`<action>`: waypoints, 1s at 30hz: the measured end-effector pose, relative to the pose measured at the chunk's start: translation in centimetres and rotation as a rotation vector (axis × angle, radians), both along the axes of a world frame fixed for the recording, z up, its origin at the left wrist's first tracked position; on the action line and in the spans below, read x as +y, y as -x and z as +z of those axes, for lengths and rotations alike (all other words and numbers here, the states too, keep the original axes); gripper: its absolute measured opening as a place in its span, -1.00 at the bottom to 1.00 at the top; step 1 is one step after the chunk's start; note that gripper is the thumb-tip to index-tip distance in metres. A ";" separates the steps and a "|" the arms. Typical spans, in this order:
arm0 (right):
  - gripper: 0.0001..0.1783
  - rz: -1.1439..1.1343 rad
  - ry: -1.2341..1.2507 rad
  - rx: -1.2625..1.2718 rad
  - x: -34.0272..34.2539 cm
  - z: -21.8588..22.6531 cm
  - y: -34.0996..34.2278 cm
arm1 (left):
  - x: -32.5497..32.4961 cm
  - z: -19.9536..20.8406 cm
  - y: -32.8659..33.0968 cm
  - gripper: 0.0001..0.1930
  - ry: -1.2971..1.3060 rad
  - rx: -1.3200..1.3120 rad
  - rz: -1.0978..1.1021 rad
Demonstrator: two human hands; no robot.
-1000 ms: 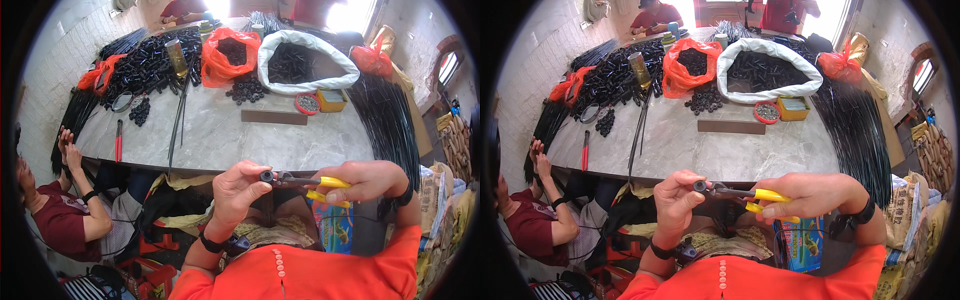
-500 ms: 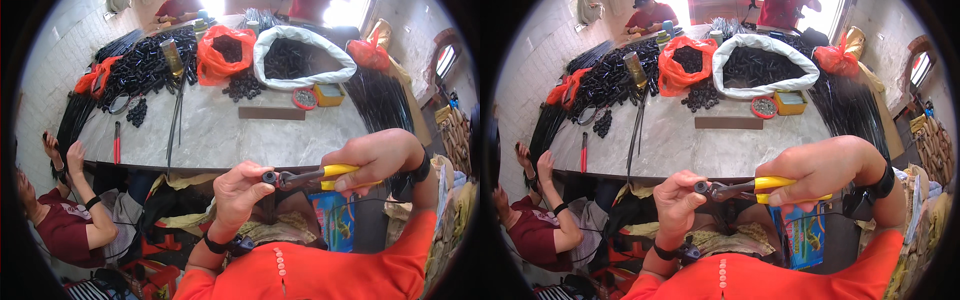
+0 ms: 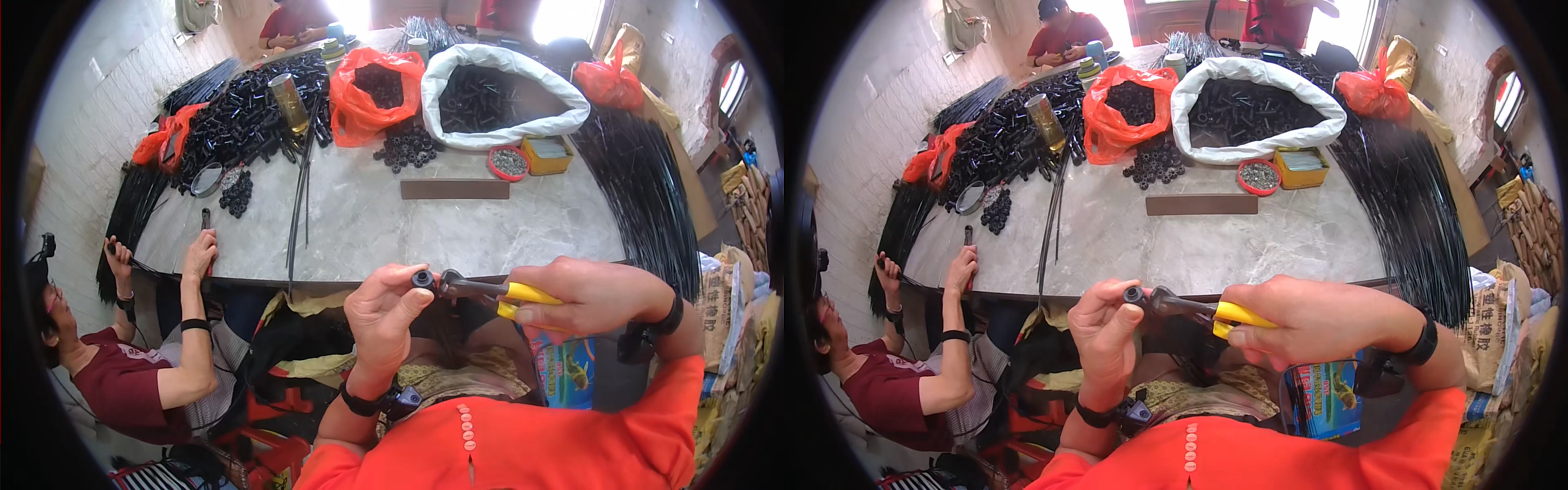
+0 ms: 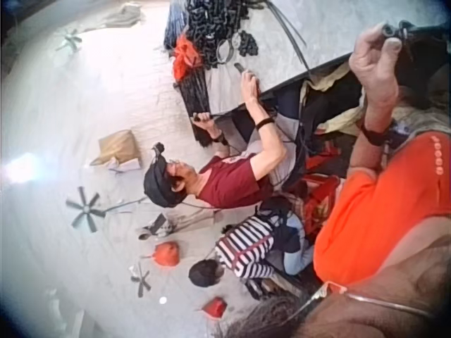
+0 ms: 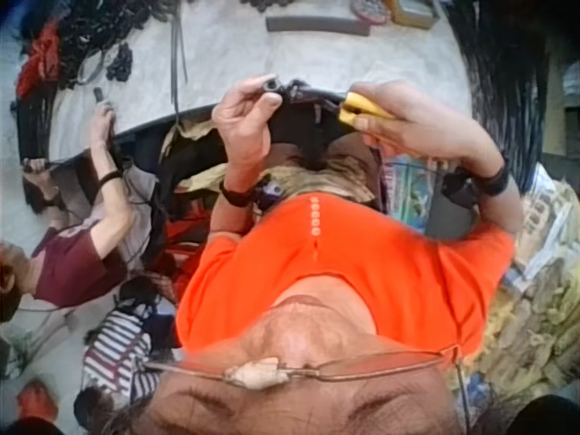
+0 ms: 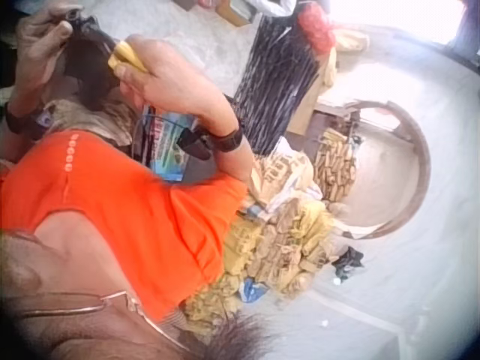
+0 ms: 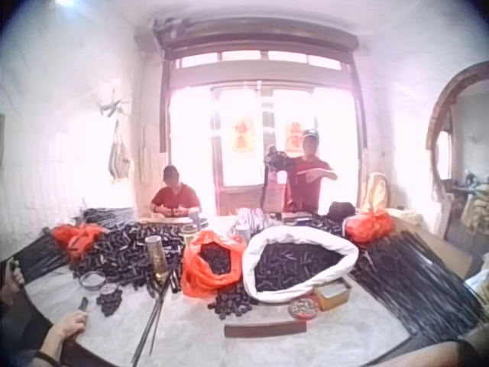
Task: The recorder uses pliers and hands to assemble small plastic connectors and wire ribs for umbrellas.
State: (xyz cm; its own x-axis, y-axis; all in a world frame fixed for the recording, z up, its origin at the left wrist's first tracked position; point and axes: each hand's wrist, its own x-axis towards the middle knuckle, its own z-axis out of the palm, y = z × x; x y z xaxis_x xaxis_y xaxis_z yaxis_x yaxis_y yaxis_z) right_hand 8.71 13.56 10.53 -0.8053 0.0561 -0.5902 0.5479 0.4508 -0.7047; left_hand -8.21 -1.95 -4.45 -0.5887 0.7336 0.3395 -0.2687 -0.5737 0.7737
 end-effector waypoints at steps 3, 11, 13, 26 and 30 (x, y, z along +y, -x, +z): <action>-0.78 -0.009 0.017 0.050 0.1 -0.4 -0.5 | -0.1 0.1 -0.1 -0.74 0.003 -0.010 0.005; -0.79 0.012 0.041 0.101 0.8 -0.1 -0.7 | 0.2 0.3 -0.8 -0.74 0.027 0.029 0.060; -0.79 0.030 0.032 0.109 0.9 0.0 -0.9 | 0.3 0.3 -1.0 -0.74 0.024 0.030 0.064; -0.78 0.015 0.029 0.087 0.8 0.3 -1.3 | 0.3 0.9 -1.7 -0.75 0.063 0.040 0.085; -0.77 0.024 0.026 0.079 0.8 0.6 -1.2 | 0.2 0.9 -1.8 -0.76 0.082 0.047 0.109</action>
State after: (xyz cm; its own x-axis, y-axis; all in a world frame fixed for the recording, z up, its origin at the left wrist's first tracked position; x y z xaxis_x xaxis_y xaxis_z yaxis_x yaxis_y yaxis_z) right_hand 9.87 14.39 11.17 -0.8501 0.0217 -0.5261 0.4797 0.4441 -0.7568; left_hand -6.38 -1.73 -3.52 -0.6511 0.6927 0.3102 -0.1705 -0.5317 0.8296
